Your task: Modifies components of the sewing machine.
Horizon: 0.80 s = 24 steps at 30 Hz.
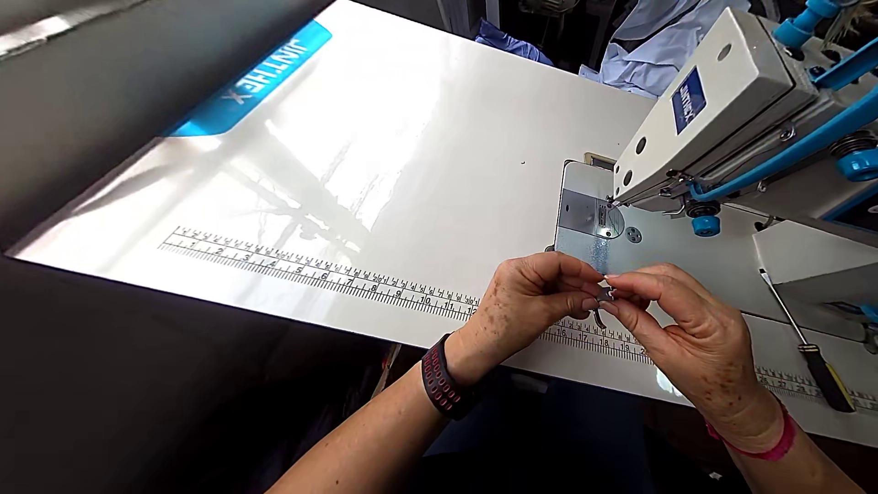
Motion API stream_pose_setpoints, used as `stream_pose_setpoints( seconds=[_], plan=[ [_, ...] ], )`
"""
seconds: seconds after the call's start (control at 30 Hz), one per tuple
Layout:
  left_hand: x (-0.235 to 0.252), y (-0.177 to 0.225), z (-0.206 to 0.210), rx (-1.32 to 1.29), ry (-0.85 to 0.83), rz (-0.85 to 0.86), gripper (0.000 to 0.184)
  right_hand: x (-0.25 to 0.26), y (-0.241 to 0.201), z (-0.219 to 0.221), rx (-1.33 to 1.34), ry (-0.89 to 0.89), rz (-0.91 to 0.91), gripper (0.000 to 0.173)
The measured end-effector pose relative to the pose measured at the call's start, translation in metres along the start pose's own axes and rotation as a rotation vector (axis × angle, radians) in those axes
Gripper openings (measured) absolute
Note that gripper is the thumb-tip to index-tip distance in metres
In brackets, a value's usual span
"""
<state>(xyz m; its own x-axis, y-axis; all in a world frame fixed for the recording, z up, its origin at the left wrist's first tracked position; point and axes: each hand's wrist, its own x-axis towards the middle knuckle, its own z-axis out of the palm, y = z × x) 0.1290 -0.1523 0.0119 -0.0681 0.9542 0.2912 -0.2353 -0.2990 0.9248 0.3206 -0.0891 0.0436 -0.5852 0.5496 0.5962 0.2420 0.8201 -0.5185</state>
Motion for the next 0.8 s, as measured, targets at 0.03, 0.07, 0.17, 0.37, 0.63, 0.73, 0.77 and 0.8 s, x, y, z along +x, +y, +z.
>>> stream_pose_setpoints(
  seconds=[0.03, 0.07, 0.17, 0.37, 0.63, 0.73, 0.77, 0.8],
  plan=[
    [0.0, 0.0, 0.0, -0.004, -0.006, 0.003, 0.026, 0.001, -0.001, -0.001, -0.013, -0.004, -0.018, 0.013],
    [0.0, 0.0, -0.001, -0.008, -0.01, 0.005, 0.026, 0.001, -0.002, -0.001, -0.027, -0.005, -0.032, 0.013],
    [0.001, 0.0, -0.001, -0.032, -0.011, 0.002, 0.026, 0.003, -0.005, -0.002, -0.087, -0.013, -0.074, 0.012],
    [-0.002, -0.004, -0.007, -0.035, -0.069, 0.108, 0.03, 0.001, -0.01, 0.004, -0.057, -0.006, -0.037, 0.01],
    [-0.01, -0.017, -0.013, 0.078, -0.017, 0.168, 0.022, -0.006, 0.001, 0.026, 0.144, 0.058, 0.098, 0.008],
    [-0.002, -0.014, -0.015, 0.171, 0.092, 0.129, 0.02, -0.003, 0.026, 0.022, 0.027, 0.071, 0.182, 0.011],
    [0.005, -0.01, -0.017, 0.225, 0.109, 0.11, 0.02, -0.001, 0.038, 0.018, -0.087, 0.087, 0.232, 0.012],
    [0.014, -0.005, -0.018, 0.281, 0.112, 0.091, 0.023, 0.002, 0.051, 0.014, -0.183, 0.098, 0.28, 0.015]
  ],
)
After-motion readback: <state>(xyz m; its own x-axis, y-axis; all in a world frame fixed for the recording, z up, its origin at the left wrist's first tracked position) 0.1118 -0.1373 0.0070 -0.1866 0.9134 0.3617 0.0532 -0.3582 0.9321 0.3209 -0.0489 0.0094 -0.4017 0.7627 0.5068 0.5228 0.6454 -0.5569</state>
